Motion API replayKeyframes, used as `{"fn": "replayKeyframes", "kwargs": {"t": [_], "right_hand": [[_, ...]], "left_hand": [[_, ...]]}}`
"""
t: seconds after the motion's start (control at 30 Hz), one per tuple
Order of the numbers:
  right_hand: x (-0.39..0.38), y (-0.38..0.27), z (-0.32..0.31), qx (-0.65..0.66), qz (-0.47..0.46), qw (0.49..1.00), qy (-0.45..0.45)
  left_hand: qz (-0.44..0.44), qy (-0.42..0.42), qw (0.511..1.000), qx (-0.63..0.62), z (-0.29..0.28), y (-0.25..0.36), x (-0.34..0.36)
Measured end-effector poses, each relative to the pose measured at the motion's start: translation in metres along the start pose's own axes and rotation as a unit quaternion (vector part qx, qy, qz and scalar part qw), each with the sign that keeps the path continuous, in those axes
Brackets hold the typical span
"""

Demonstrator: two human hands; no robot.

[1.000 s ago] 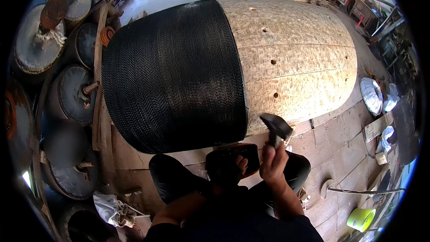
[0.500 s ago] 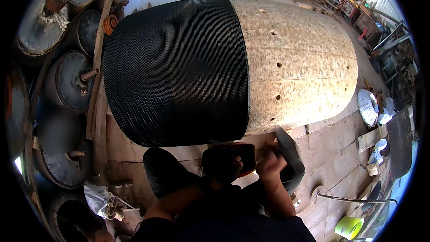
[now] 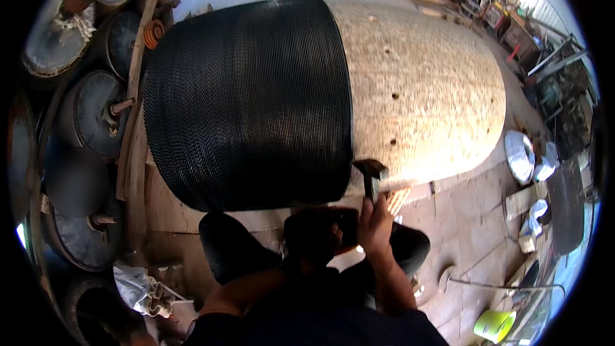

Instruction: The person hammers nails into a large wooden drum cylinder to attach a black mesh material around its side.

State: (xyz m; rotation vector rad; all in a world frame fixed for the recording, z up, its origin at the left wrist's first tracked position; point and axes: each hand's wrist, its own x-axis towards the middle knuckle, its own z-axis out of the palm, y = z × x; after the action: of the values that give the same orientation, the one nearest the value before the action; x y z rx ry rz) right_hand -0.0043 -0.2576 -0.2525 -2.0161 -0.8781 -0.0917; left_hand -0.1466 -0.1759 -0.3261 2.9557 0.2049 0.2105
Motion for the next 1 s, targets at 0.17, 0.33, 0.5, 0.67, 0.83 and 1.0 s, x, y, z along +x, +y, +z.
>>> {"fn": "replayKeyframes", "kwargs": {"t": [0.17,0.33,0.5,0.67,0.83,1.0], "right_hand": [[-0.020,-0.023,-0.024,0.166,-0.081,0.974,0.134],[0.004,-0.004,0.001,-0.049,0.044,0.998,-0.009],[-0.022,-0.005,-0.015,0.118,-0.050,0.989,0.069],[-0.009,0.011,-0.005,-0.011,-0.059,0.996,0.066],[-0.018,-0.012,-0.007,0.072,0.015,0.996,0.055],[-0.017,0.002,-0.002,0.096,-0.029,0.990,0.097]], "left_hand": [[0.011,0.131,0.991,0.003,0.017,0.001,-0.018],[-0.041,0.185,0.973,-0.135,0.022,0.005,-0.018],[-0.049,0.051,0.994,-0.084,0.007,-0.004,-0.017],[-0.003,0.096,0.995,-0.041,0.029,-0.005,-0.029],[0.002,0.091,0.996,-0.001,0.060,-0.006,-0.028],[0.063,0.168,0.982,-0.062,0.005,-0.006,-0.015]]}}
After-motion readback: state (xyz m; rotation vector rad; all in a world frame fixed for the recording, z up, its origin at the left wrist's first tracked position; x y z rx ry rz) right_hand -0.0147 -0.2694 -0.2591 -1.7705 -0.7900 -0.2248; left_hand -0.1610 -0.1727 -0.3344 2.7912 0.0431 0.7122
